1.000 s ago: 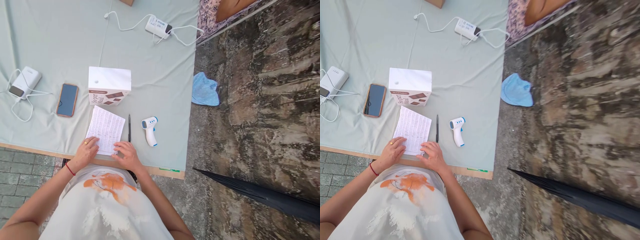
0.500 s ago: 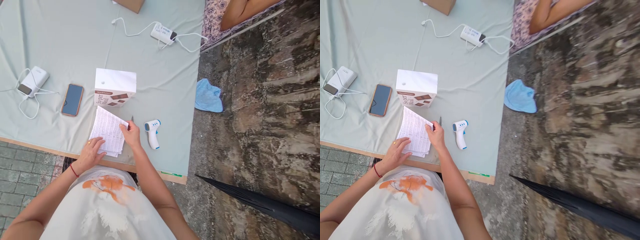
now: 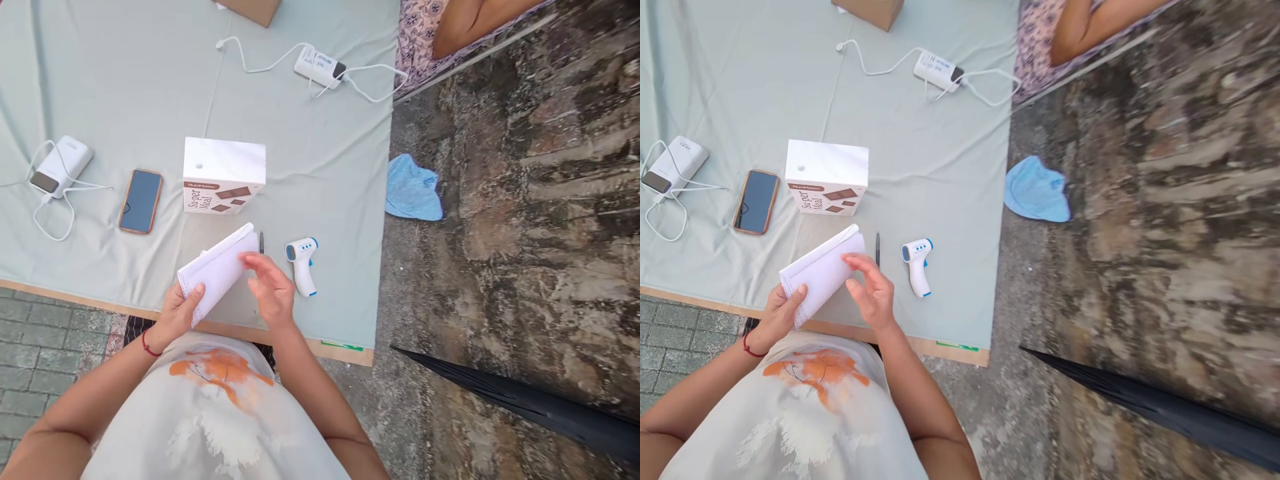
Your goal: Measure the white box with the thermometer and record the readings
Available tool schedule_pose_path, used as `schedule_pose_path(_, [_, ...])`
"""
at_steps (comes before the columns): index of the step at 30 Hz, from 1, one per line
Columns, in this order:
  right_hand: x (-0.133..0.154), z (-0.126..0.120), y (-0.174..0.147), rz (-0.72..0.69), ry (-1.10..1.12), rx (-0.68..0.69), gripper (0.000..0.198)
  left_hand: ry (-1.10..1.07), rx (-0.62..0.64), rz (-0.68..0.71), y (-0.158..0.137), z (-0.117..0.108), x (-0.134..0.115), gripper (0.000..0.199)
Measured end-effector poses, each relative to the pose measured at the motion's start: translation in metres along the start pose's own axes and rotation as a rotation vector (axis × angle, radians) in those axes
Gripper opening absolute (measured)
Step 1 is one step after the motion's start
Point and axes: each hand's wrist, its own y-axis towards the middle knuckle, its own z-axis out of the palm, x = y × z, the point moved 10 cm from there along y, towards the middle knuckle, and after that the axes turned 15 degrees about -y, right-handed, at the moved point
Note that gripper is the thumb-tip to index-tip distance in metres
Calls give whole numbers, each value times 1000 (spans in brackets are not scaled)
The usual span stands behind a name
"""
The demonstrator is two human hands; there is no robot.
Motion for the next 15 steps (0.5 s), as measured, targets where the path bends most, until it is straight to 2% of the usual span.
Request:
schedule_pose_path(1, [-9, -16, 2, 47, 15, -125, 52, -53, -7, -65, -1, -2, 1, 64])
schedule_pose_path(2, [-17, -26, 1, 93, 47, -179, 63, -112, -1, -125, -3, -3, 2, 65])
schedule_pose_path(3, [-23, -28, 1, 134, 99, -150, 72, -169, 9, -169, -4, -3, 0, 65])
schedule_pose_path(4, [-27, -23, -1, 175, 164, -48, 74, -218, 16, -194, -4, -3, -3, 64])
schedule_pose_path(6, [-28, -5, -14, 251, 267, 222, 63, -285, 16, -192, 0, -5, -13, 61])
schedule_pose_path(7, [-27, 2, -22, 283, 277, 315, 53, -306, 7, -180, 4, -6, -18, 60])
schedule_pose_path(8, [-29, 5, -29, 322, 265, 352, 45, -320, -6, -168, 9, -9, -20, 59])
schedule_pose_path(9, [-34, 6, -33, 366, 243, 341, 39, -328, -23, -160, 15, -11, -21, 59])
schedule_pose_path(11, [-50, 5, -36, 465, 200, 218, 36, -318, -66, -158, 28, -18, -15, 64])
schedule_pose_path(13, [-69, 4, -37, 552, 181, 68, 42, -258, -102, -195, 38, -25, 1, 72])
schedule_pose_path(15, [-85, 4, -40, 616, 166, -28, 48, -141, -100, -248, 42, -30, 20, 81])
